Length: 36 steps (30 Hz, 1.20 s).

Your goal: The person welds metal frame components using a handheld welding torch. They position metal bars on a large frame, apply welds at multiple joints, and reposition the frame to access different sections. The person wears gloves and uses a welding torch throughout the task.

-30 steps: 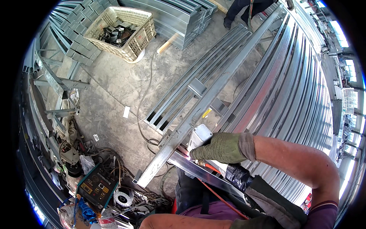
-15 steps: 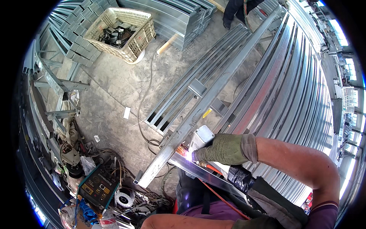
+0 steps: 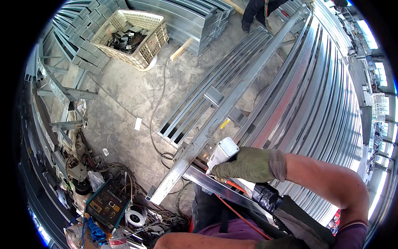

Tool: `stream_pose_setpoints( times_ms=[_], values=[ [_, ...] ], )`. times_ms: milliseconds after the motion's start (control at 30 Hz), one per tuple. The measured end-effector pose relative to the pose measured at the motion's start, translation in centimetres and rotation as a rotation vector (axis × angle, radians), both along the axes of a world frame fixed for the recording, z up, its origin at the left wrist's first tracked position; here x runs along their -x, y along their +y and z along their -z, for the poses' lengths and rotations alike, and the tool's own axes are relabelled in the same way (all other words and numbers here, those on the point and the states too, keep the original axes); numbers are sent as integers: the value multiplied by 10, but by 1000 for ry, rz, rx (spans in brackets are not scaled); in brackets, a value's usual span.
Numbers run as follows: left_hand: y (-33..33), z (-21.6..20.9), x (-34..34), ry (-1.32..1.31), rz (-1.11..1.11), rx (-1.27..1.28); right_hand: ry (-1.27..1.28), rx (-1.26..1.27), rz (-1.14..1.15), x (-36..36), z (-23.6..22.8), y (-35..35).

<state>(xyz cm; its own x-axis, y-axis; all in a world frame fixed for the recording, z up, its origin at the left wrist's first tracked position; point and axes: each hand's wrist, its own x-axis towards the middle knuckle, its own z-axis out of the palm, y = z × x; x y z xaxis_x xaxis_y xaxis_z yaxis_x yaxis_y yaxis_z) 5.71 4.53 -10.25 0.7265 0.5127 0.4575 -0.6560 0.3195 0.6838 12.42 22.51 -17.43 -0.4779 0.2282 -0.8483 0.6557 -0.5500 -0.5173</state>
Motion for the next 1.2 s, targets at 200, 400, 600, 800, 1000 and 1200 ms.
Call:
stream_pose_setpoints(
  times_ms=[200,400,600,800,1000,1200],
  values=[
    [1,2,-5,-17,-7,-49,58,7,65,-2,8,2],
    [5,-2,-3,-1,-67,59,3,40,31,1,14,3],
    [19,-5,5,-6,-121,39,-14,23,-34,1,20,3],
    [20,-5,7,15,-70,31,-39,17,-71,1,21,3],
    [20,-7,7,-31,-74,54,-41,-10,-153,7,13,9],
    [16,-7,7,-41,-6,110,-41,-32,-149,8,15,6]
  ],
)
